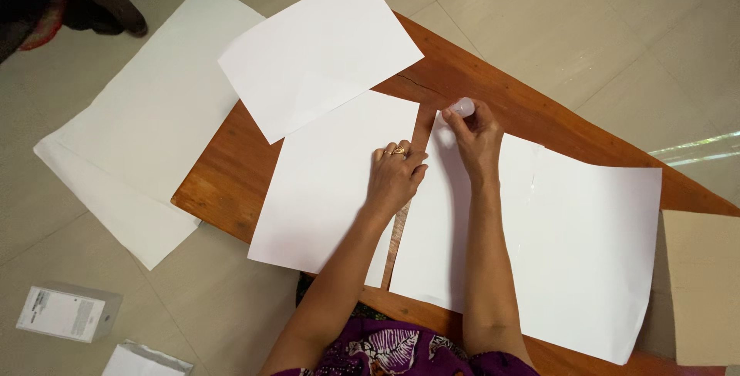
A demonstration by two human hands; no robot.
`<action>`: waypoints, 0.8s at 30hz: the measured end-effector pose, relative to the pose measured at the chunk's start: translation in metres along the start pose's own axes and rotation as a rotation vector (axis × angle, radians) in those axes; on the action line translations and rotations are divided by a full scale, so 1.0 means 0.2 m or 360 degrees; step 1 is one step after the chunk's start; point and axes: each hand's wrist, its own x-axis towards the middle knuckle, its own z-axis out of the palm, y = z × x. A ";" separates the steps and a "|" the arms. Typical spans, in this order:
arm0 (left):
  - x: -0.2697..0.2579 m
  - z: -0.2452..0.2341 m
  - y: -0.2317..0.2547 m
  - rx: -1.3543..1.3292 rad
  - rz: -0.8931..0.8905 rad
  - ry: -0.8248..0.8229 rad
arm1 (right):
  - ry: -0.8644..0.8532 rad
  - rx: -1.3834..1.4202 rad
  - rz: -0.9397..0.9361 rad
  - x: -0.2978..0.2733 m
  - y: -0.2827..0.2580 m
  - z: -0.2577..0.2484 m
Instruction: The person applies liquid glue along the edges of two white sheets of paper on a wooden table, then presses them together to form a single larger sheet. The person uses a small glue bottle and scissors are visible on the table.
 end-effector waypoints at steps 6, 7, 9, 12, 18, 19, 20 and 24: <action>0.00 0.00 0.00 0.0008 0.0023 0.0031 | 0.0027 -0.0189 -0.0092 0.01 0.04 0.02; 0.00 0.00 0.00 0.0007 0.0028 0.0036 | 0.0028 -0.0197 -0.0143 0.01 0.05 0.03; 0.00 0.00 0.00 0.0008 0.0016 0.0027 | 0.0010 -0.0172 -0.0084 0.00 0.06 0.03; 0.00 0.00 0.00 0.0010 -0.0008 0.0006 | 0.0006 -0.0151 -0.0014 0.00 0.05 0.03; 0.00 0.00 0.00 0.0034 0.0013 0.0028 | 0.0044 -0.0141 -0.0055 0.00 0.02 0.06; 0.00 0.00 0.00 0.0031 0.0016 0.0024 | 0.0062 -0.0155 -0.0033 0.01 0.02 0.06; 0.00 0.01 0.00 0.0028 0.0019 0.0021 | 0.0058 -0.0138 -0.0036 0.02 0.02 0.06; 0.01 0.01 0.00 0.0013 -0.0028 -0.0020 | 0.0135 -0.0083 -0.0064 0.03 0.04 0.04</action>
